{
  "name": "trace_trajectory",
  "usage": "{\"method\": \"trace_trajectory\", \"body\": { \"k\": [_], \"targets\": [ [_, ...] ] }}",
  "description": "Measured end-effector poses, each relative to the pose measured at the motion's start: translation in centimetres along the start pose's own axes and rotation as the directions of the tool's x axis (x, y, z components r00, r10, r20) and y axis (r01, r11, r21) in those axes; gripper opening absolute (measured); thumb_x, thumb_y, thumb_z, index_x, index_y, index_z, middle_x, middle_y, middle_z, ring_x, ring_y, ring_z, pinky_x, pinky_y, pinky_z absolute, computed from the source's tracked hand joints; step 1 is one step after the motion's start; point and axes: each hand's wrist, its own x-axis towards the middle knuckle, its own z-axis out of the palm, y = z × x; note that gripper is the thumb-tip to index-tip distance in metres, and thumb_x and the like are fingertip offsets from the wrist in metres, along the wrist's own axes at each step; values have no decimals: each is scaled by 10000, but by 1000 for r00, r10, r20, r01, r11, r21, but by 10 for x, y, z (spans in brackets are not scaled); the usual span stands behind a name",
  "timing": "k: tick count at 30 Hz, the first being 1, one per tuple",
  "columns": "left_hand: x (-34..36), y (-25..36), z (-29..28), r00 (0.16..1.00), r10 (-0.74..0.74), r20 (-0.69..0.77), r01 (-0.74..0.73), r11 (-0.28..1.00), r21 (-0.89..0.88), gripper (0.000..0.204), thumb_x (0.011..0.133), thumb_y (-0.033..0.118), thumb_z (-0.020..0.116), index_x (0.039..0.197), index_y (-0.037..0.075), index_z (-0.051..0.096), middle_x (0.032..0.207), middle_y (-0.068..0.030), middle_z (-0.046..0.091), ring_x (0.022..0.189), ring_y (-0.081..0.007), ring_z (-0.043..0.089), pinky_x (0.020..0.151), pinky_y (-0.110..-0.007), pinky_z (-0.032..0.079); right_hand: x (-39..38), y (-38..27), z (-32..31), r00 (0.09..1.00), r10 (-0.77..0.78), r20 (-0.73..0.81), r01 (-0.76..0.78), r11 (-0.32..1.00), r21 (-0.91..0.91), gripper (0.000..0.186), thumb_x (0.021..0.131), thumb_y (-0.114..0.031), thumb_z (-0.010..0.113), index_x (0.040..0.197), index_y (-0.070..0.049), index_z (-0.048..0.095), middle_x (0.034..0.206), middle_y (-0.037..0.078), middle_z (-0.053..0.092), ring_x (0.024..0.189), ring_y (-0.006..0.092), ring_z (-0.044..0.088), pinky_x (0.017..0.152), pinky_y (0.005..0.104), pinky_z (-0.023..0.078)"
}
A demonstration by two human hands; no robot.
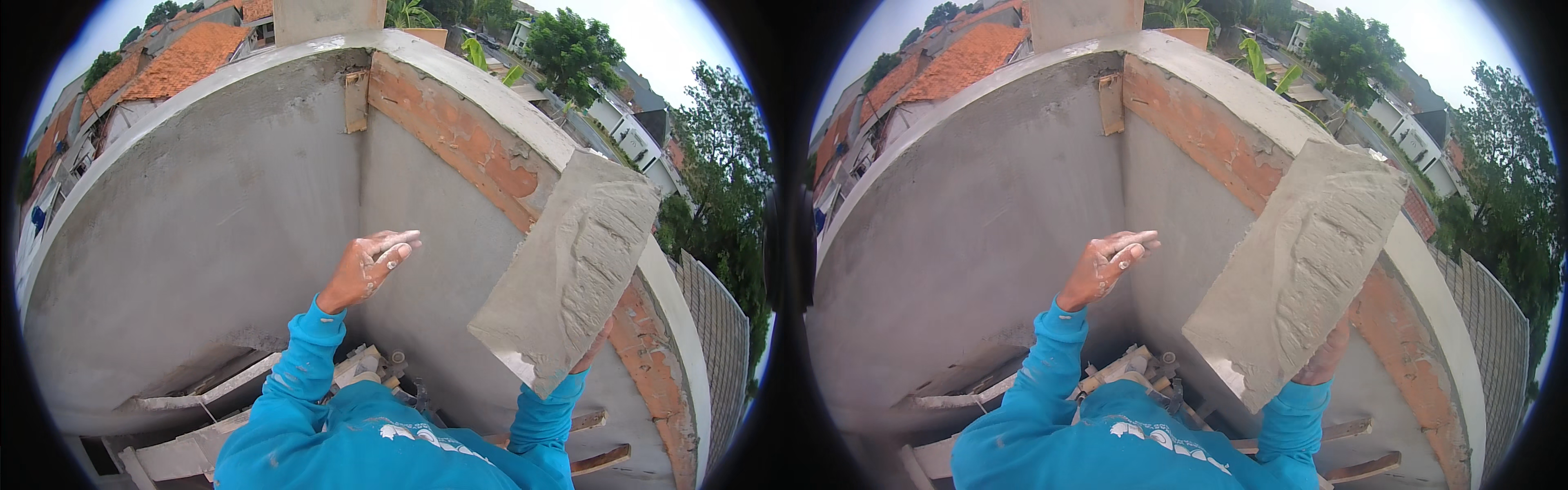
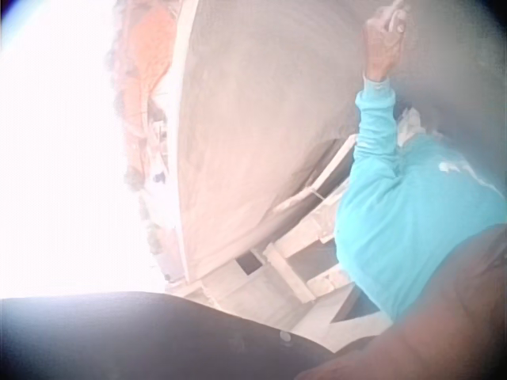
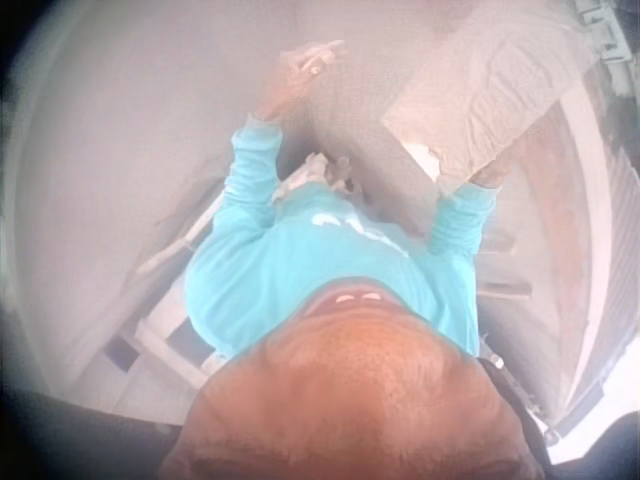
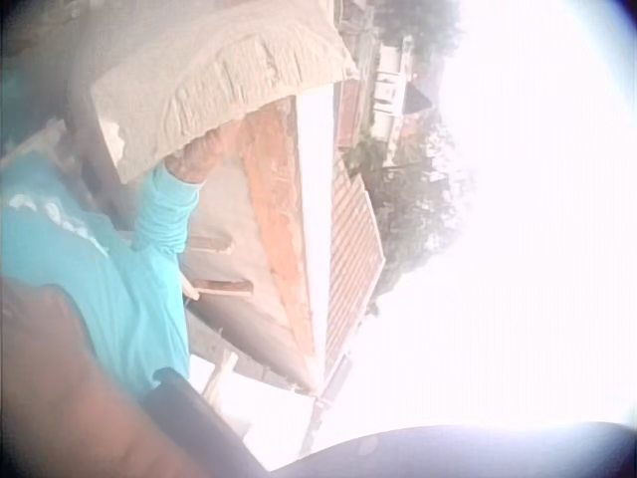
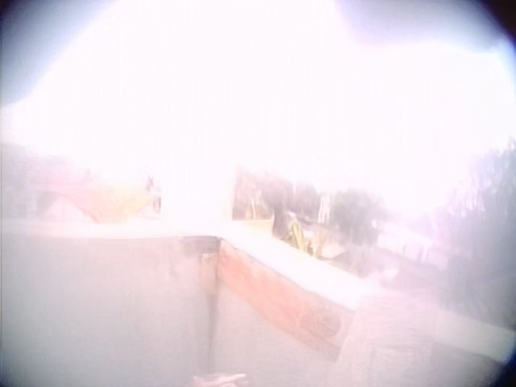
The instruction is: The person applies wet cement to a curved wall section using a trowel and a wooden float. They repeatedly scoop cement from a bucket, spread it along the wall, and smooth the surface to create a uniform finish.
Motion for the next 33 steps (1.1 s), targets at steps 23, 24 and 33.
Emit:
{"method": "trace_trajectory", "body": {
  "k": [23, 24, 33],
  "targets": [
    [209, 9, -299, 454, 891, -26, 320, -136, 938, 336, 891, 349, 667, 1104, 94, 722, 1106, -66, 705, 1053, -221, 655, 1091, -428, 412, 385, 28, 130, 682, 546, 486, 731, -504, -460, 596, 880, -206, 698, 1416, -87, 469, 1446, 177, 467, 1371, 345, 401, 1162, 481, 299],
    [209, 10, -298, 447, 894, -16, 304, -135, 943, 321, 888, 341, 673, 1080, 91, 731, 1075, -66, 716, 1019, -224, 670, 1070, -420, 438, 397, 37, 134, 660, 546, 515, 751, -490, -443, 592, 876, -196, 699, 1412, -82, 475, 1434, 180, 478, 1363, 345, 411, 1156, 477, 309],
    [210, 8, -296, 468, 882, -64, 307, -94, 947, 285, 847, 329, 710, 984, 84, 757, 954, -84, 734, 898, -217, 694, 1015, -403, 484, 546, 157, 187, 505, 478, 719, 838, -472, -274, 576, 846, -172, 722, 1376, -73, 522, 1326, 175, 556, 1244, 365, 508, 1053, 450, 406]
  ]
}}
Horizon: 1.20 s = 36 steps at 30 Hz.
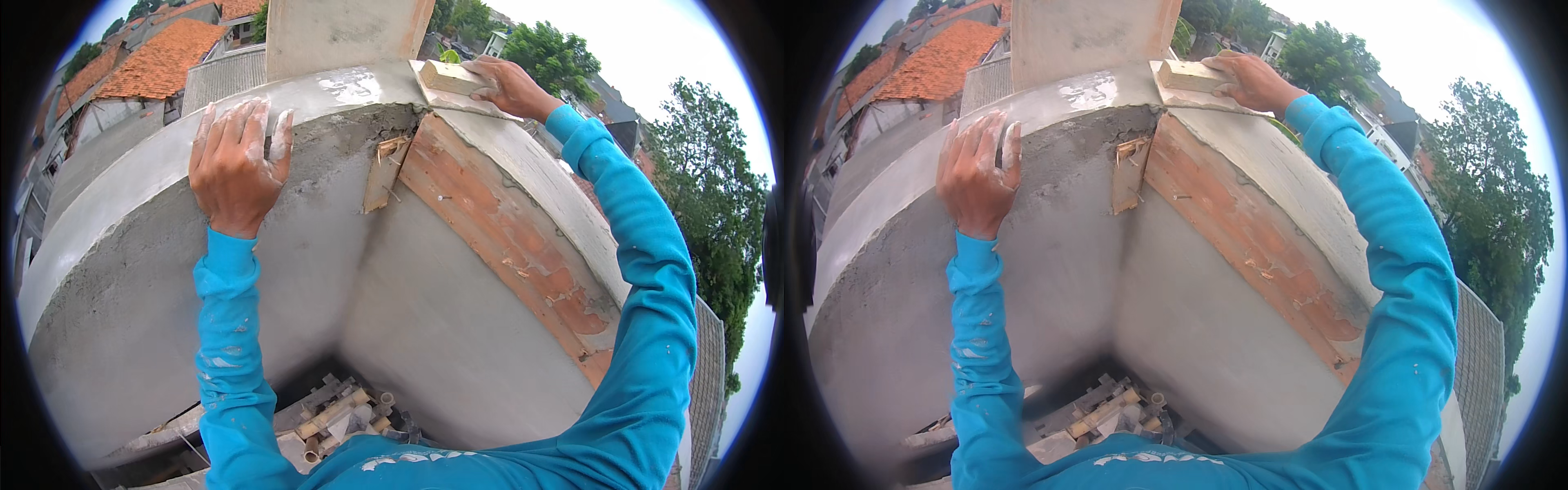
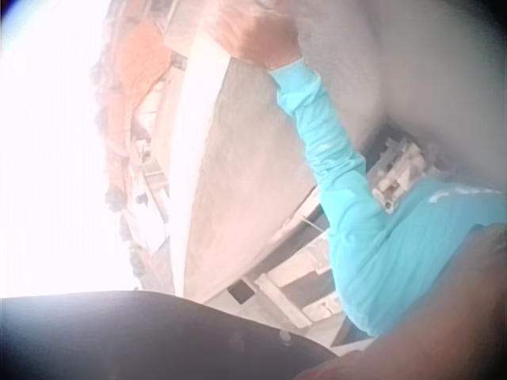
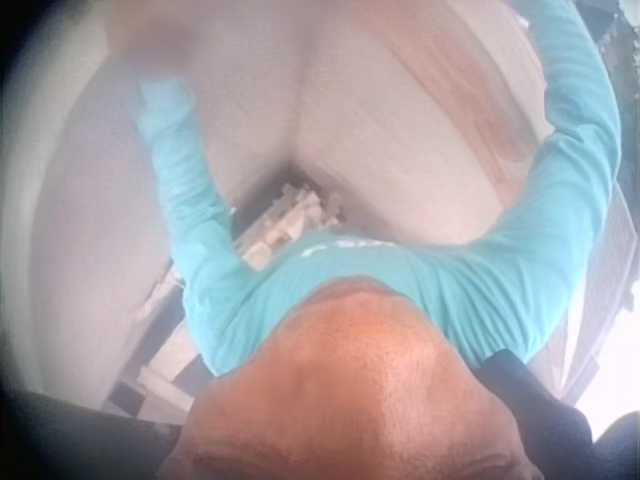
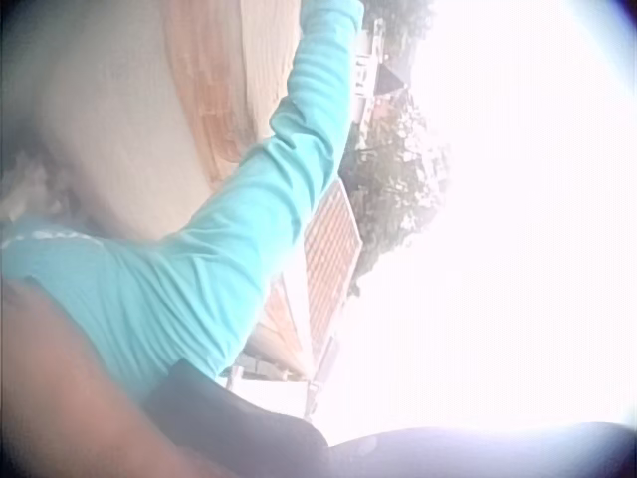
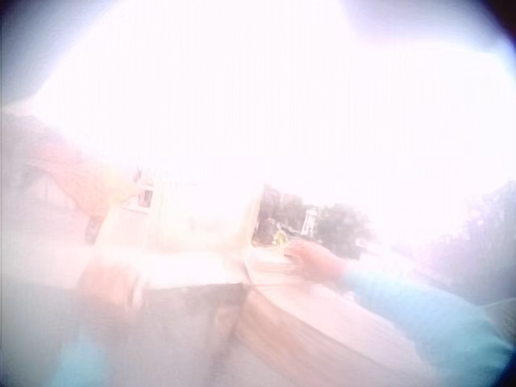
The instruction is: The person applies wet cement to a curved wall section using a trowel and a wooden float. They repeatedly scoop cement from a bucket, spread it along the wall, and smooth the surface to create a uniform finish.
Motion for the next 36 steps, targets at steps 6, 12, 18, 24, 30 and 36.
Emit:
{"method": "trace_trajectory", "body": {
  "k": [6, 12, 18, 24, 30, 36],
  "targets": [
    [1, 5, 0, 1000, 4, 0, -4, 1000, -6, 259, 846, 323, 709, 946, 88, 757, 938, -59, 733, 881, -198, 691, 1004, -391, 490, 75, 37, 34, 997, -76, -17, 77, 997, 16, 561, 814, -179, 758, 1330, -62, 572, 1243, 178, 619, 1144, 373, 579, 1008, 448, 446],
    [-2, -1, -2, 1000, -8, 16, 8, 999, 36, 235, 847, 318, 707, 913, 98, 750, 934, -49, 733, 874, -192, 688, 994, -386, 494, 82, 7, -2, 939, 132, 316, -179, 976, 126, 603, 806, -183, 762, 1376, -162, 565, 1271, 132, 645, 1159, 312, 611, 1026, 423, 453],
    [0, 0, 0, 1000, -4, 29, 3, 999, 42, 221, 848, 310, 704, 913, 103, 746, 923, -52, 731, 859, -207, 683, 984, -385, 495, 24, -4, -40, 875, 138, 463, -228, 963, 143, 618, 781, -210, 781, 1364, -163, 583, 1260, 135, 652, 1156, 314, 614, 1038, 444, 444],
    [1, -2, -2, 1000, -9, 18, 9, 1000, 30, 213, 845, 294, 699, 894, 91, 740, 929, -54, 727, 857, -215, 677, 962, -387, 502, -73, -30, -113, 818, 206, 537, -376, 899, 227, 641, 786, -325, 793, 1351, -105, 585, 1277, 145, 638, 1178, 311, 601, 1054, 437, 435],
    [0, 2, 0, 999, -22, 25, 22, 1000, -3, 164, 866, 253, 687, 924, 108, 736, 940, -20, 720, 878, -213, 665, 946, -373, 503, -53, 27, -69, 850, 480, 218, -527, 768, 365, 592, 882, -419, 677, 1340, -56, 587, 1280, 162, 621, 1189, 275, 583, 1068, 393, 388],
    [-3, 2, 2, 1000, -19, -21, 19, 999, -26, 154, 844, 239, 703, 908, 103, 734, 933, -18, 721, 874, -201, 669, 945, -369, 504, 36, 33, -12, 830, 379, 409, -519, 793, 319, 549, 891, -388, 673, 1338, -78, 599, 1285, 141, 626, 1215, 286, 560, 1072, 397, 374]
  ]
}}
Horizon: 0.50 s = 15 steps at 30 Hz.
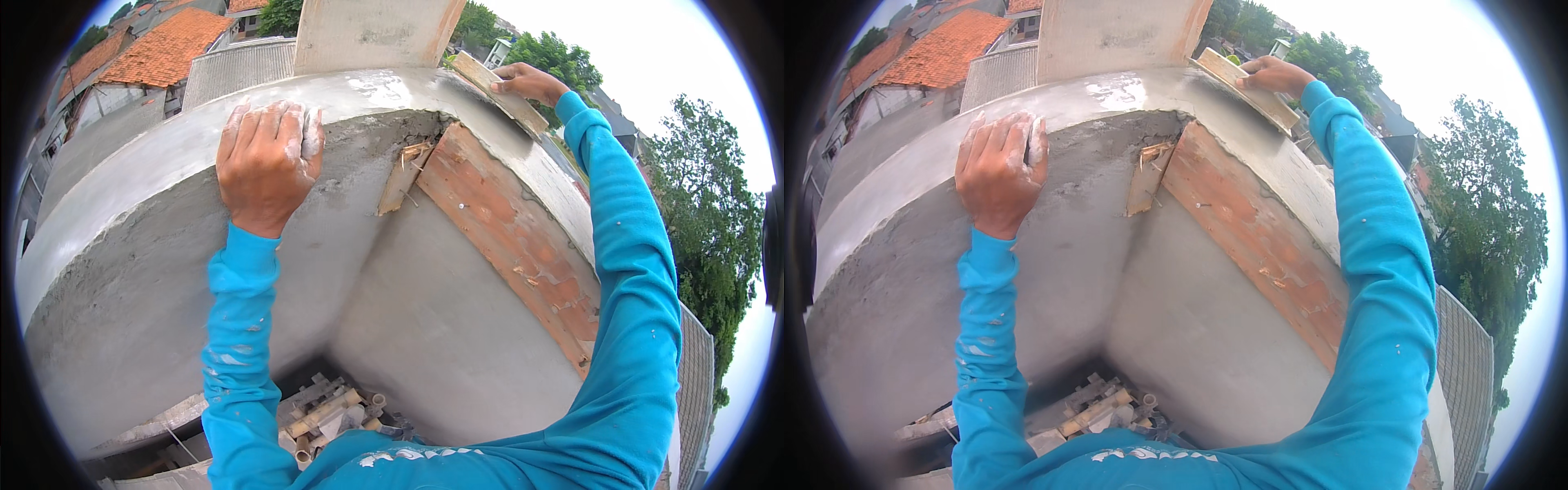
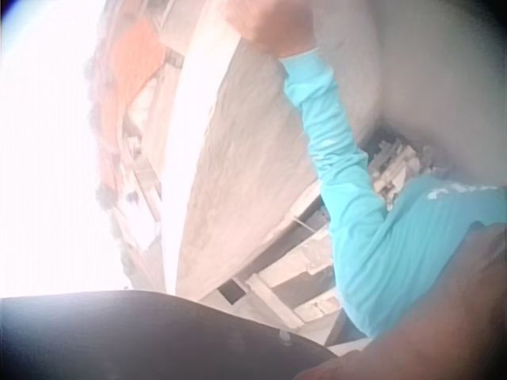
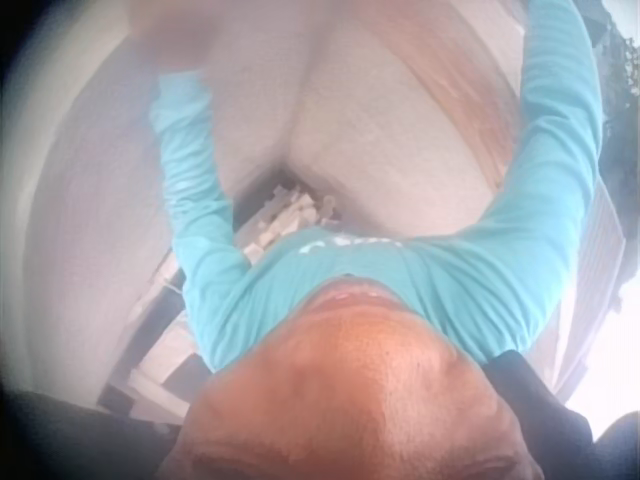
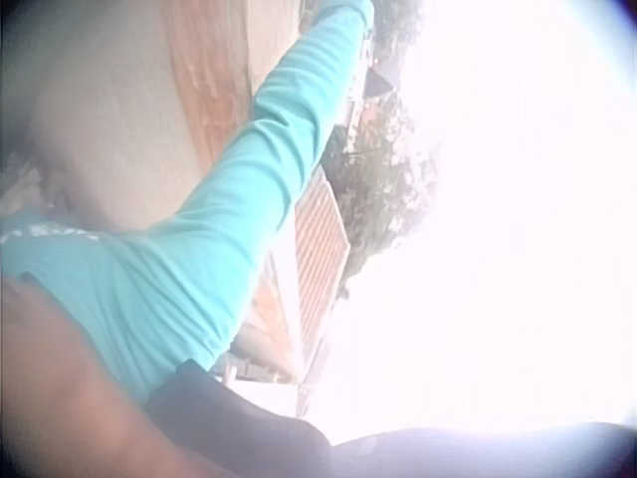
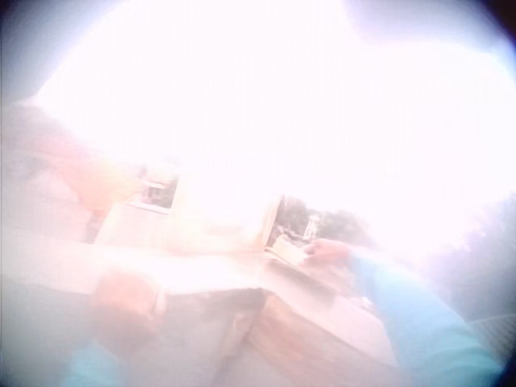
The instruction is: The person applies wet cement to a curved wall section using a trowel and a wooden float. They repeatedly scoop cement from a bucket, spread it along the wall, and smooth the surface to create a uniform finish.
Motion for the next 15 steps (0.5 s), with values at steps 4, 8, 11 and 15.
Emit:
{"method": "trace_trajectory", "body": {
  "k": [4, 8, 11, 15],
  "targets": [
    [2, 0, -6, 1000, -14, 15, 14, 1000, 1, 148, 839, 239, 709, 888, 102, 734, 926, -20, 722, 867, -203, 670, 922, -357, 508, 26, -17, 7, 996, -65, 60, 68, 996, -54, 544, 880, -366, 680, 1357, -122, 592, 1297, 128, 626, 1200, 288, 572, 1070, 392, 378],
    [-1, -1, 1, 1000, -16, -6, 16, 1000, 13, 182, 843, 273, 697, 848, 96, 735, 893, -30, 721, 841, -199, 669, 916, -360, 505, -1, -56, 7, 968, -233, 96, 227, 972, 64, 607, 839, -397, 710, 1356, -102, 589, 1294, 141, 626, 1195, 276, 585, 1093, 378, 366],
    [-1, -2, 2, 1000, 3, -16, -2, 999, 37, 204, 849, 288, 688, 827, 92, 738, 872, -38, 720, 832, -202, 668, 921, -360, 502, -30, -94, 3, 957, -258, 133, 262, 965, -16, 665, 820, -444, 725, 1368, -100, 574, 1306, 145, 618, 1214, 272, 572, 1105, 372, 358],
    [2, -3, -1, 1000, 0, -20, 1, 1000, 24, 206, 852, 286, 685, 830, 89, 740, 863, -42, 719, 827, -209, 668, 920, -361, 502, -66, -116, -3, 936, -280, 213, 280, 959, 28, 689, 813, -466, 733, 1375, -104, 566, 1322, 152, 606, 1229, 263, 558, 1121, 364, 342]
  ]
}}
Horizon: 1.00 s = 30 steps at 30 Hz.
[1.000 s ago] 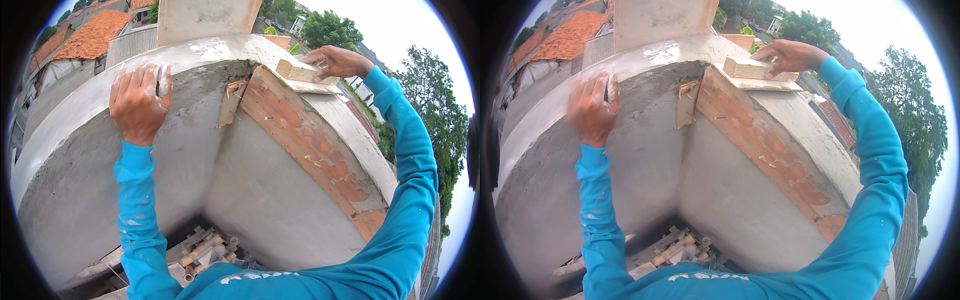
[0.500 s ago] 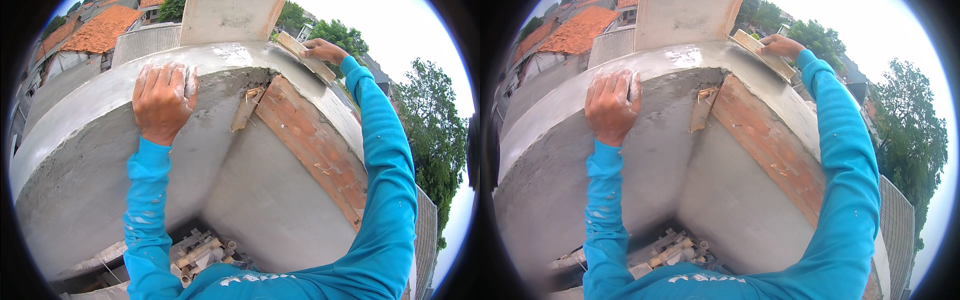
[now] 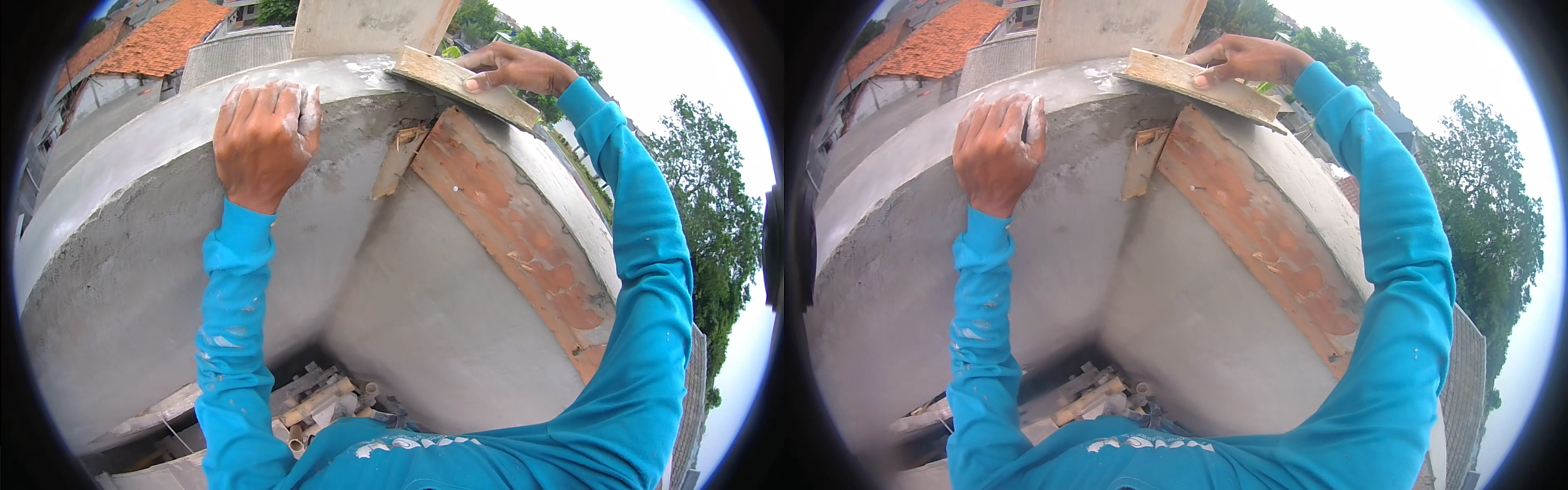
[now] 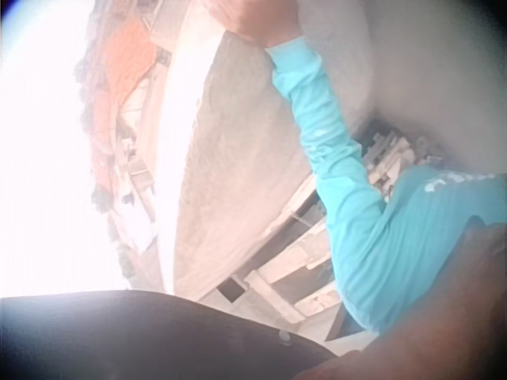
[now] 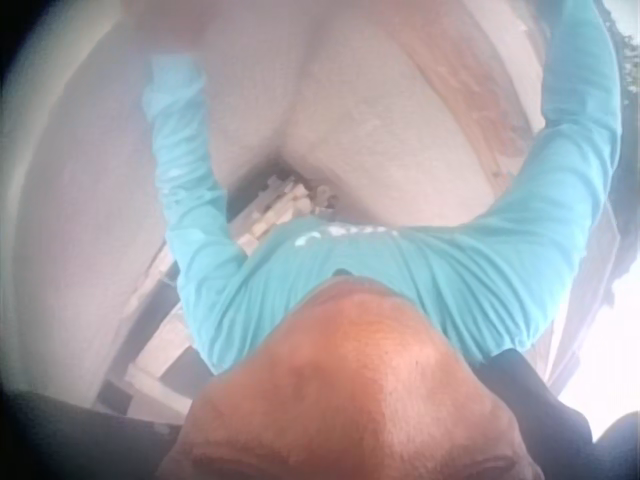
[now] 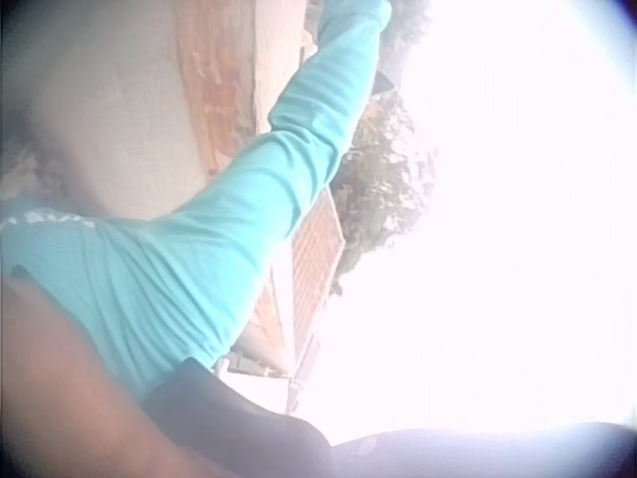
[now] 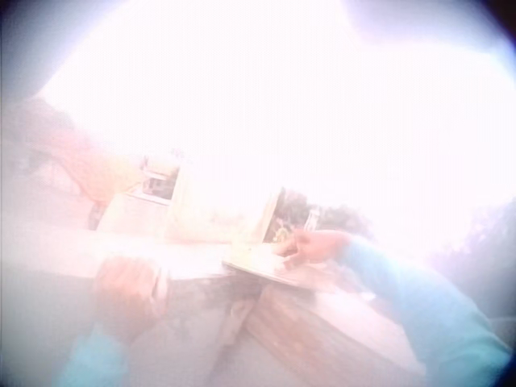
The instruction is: The person applies wet cement to a curved wall section using a trowel and a wooden float. They repeatedly scoop cement from a bucket, spread it along the wall, and smooth the surface to create a uniform finish.
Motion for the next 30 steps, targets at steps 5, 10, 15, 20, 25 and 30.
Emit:
{"method": "trace_trajectory", "body": {
  "k": [5, 10, 15, 20, 25, 30],
  "targets": [
    [0, 1, 0, 1000, -13, 18, 12, 1000, 25, 187, 856, 277, 690, 863, 97, 743, 883, -28, 719, 847, -201, 663, 895, -348, 501, 3, 33, -8, 989, -50, -142, 68, 989, 128, 572, 868, -450, 694, 1305, -86, 628, 1227, 124, 653, 1155, 240, 605, 1049, 366, 421],
    [-2, 5, -1, 999, -21, 49, 20, 1000, 11, 171, 855, 265, 695, 871, 101, 742, 891, -19, 719, 851, -198, 661, 877, -335, 498, 21, 49, 15, 981, 4, -194, -49, 973, -227, 625, 844, -467, 710, 1283, -30, 627, 1148, 168, 684, 1075, 293, 645, 988, 371, 465],
    [-3, 0, -2, 998, -25, 65, 23, 999, 32, 175, 855, 266, 688, 883, 102, 741, 894, -23, 721, 862, -200, 665, 888, -340, 500, -19, 20, 2, 982, -118, -145, 102, 989, -110, 683, 829, -512, 715, 1303, -31, 611, 1187, 169, 667, 1095, 290, 637, 1010, 374, 462],
    [-1, 1, 0, 999, -13, 41, 12, 999, 31, 187, 850, 273, 688, 877, 96, 741, 885, -42, 718, 847, -220, 664, 897, -365, 505, -31, 57, -41, 972, -17, -236, -22, 987, -161, 715, 837, -456, 714, 1393, -53, 514, 1317, 190, 574, 1175, 311, 588, 1061, 416, 442],
    [-1, 1, 0, 999, -12, 44, 12, 1000, 3, 162, 847, 246, 695, 902, 98, 732, 913, -40, 720, 866, -224, 665, 896, -370, 508, 20, 87, -40, 969, 93, -231, -117, 989, -92, 626, 785, -199, 664, 1390, -108, 529, 1320, 185, 569, 1161, 318, 580, 1099, 441, 392],
    [1, 3, 1, 999, -8, 35, 8, 1000, -15, 133, 840, 218, 704, 893, 99, 727, 912, -24, 717, 862, -217, 662, 895, -364, 507, 102, 95, -23, 973, 93, -212, -113, 990, -83, 600, 679, -71, 628, 1278, -102, 639, 1117, 147, 690, 1049, 260, 630, 1003, 426, 443]
  ]
}}
